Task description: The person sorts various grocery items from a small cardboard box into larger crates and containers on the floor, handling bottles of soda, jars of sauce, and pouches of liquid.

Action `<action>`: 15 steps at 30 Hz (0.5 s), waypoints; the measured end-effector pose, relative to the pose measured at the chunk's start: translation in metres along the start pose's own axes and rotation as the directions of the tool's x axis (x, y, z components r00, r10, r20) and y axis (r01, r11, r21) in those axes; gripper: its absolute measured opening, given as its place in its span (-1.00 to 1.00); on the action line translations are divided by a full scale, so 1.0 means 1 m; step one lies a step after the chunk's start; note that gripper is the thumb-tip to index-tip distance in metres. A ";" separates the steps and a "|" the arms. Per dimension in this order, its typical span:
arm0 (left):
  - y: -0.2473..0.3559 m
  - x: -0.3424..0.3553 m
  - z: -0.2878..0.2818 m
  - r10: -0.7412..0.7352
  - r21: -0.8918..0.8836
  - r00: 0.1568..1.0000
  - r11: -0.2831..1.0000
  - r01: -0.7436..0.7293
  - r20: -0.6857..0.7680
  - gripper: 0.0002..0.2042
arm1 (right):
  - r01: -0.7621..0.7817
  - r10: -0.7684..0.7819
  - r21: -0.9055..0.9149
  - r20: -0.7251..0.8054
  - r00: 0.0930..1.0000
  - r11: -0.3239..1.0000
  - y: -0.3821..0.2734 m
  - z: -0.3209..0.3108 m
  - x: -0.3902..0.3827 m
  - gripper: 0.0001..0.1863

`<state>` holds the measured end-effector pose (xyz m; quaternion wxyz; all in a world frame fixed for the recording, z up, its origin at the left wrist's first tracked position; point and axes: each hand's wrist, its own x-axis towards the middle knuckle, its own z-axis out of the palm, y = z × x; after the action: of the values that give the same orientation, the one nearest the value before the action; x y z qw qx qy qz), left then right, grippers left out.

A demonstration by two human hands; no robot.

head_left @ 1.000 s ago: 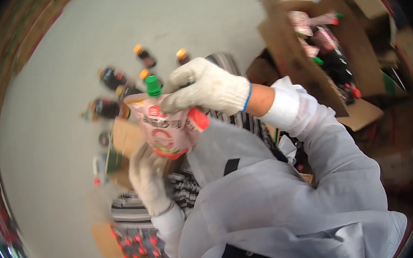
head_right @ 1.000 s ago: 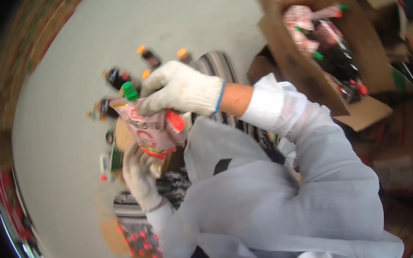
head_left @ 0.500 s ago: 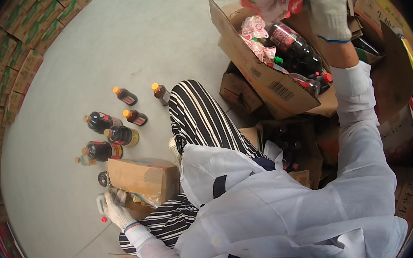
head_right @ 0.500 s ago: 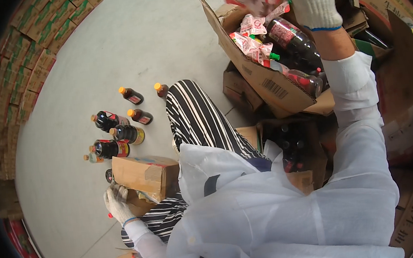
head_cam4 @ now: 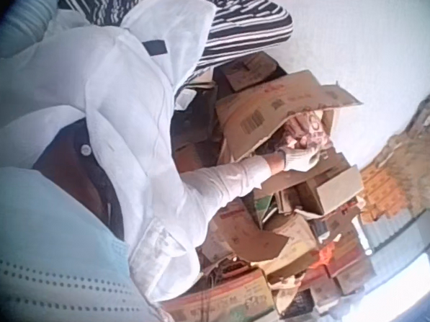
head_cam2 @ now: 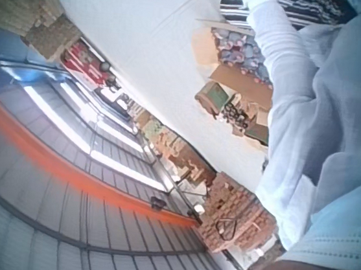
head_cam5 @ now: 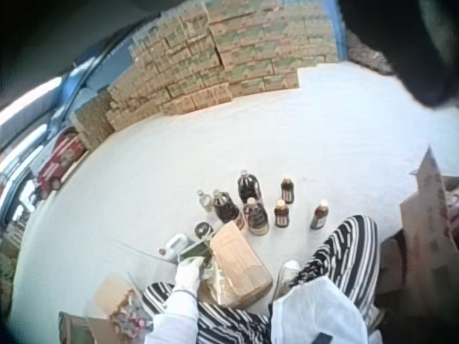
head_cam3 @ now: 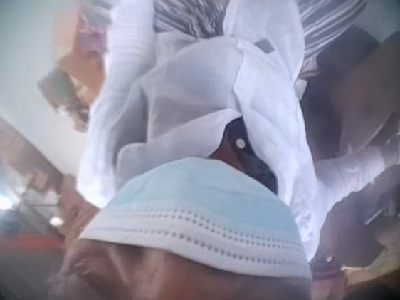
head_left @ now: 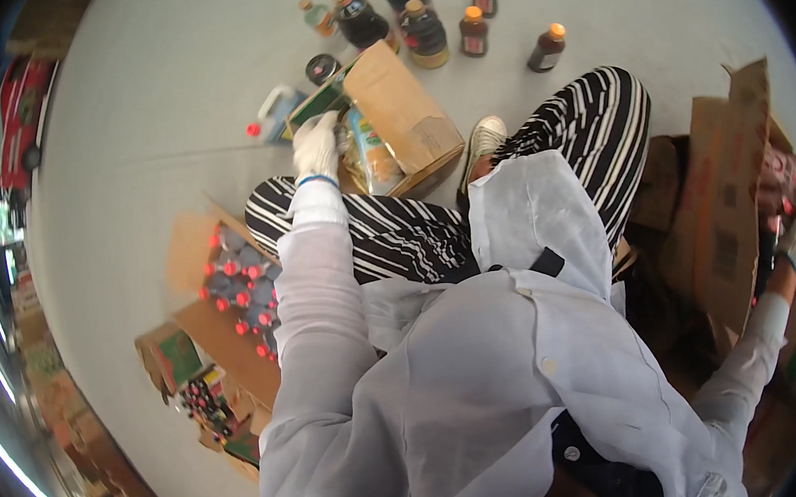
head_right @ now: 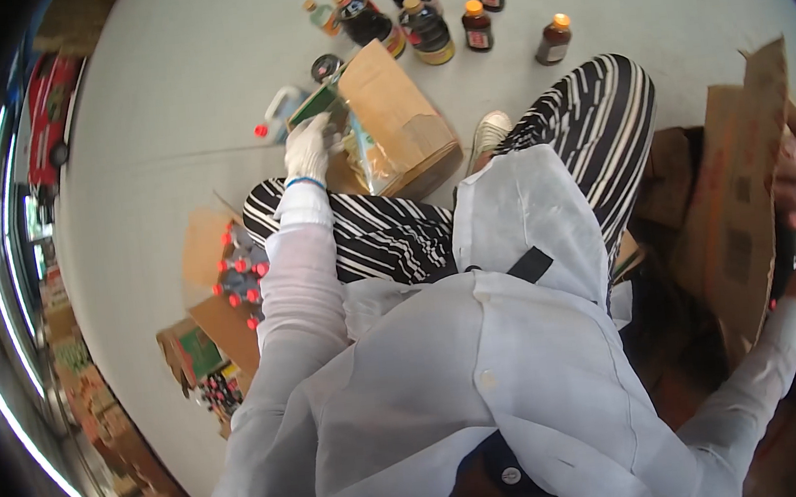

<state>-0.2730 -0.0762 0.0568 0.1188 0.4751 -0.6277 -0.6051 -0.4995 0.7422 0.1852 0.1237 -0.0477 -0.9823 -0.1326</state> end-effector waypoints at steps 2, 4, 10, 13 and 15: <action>-0.009 -0.004 -0.003 -0.059 0.124 0.998 0.990 0.060 -0.009 -0.62 | 0.102 -0.104 -0.048 -0.053 0.993 0.994 -0.003 0.002 0.001 -0.32; -0.028 -0.007 0.007 0.048 0.314 0.992 0.946 -0.082 0.112 -0.57 | 0.254 -0.269 -0.100 -0.201 0.942 0.962 0.017 0.015 0.002 -0.28; -0.060 -0.062 0.071 0.228 0.525 0.963 0.808 -0.268 0.142 -0.13 | -0.403 0.471 0.792 0.167 0.866 0.459 -0.097 -0.075 -0.027 -0.56; -0.027 -0.079 0.073 0.181 0.593 0.973 0.771 -0.233 0.147 -0.11 | -0.157 0.277 0.956 0.086 0.957 0.246 -0.083 -0.052 -0.026 -0.63; -0.008 -0.092 0.069 0.078 0.627 0.980 0.759 -0.176 0.180 -0.10 | -0.119 0.147 0.914 0.066 0.987 0.388 -0.113 -0.064 -0.026 -0.66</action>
<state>-0.2715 0.0379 0.0729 -0.0544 0.3987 -0.8336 -0.3783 -0.4737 0.6144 0.2105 0.1525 -0.0489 -0.8853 0.4366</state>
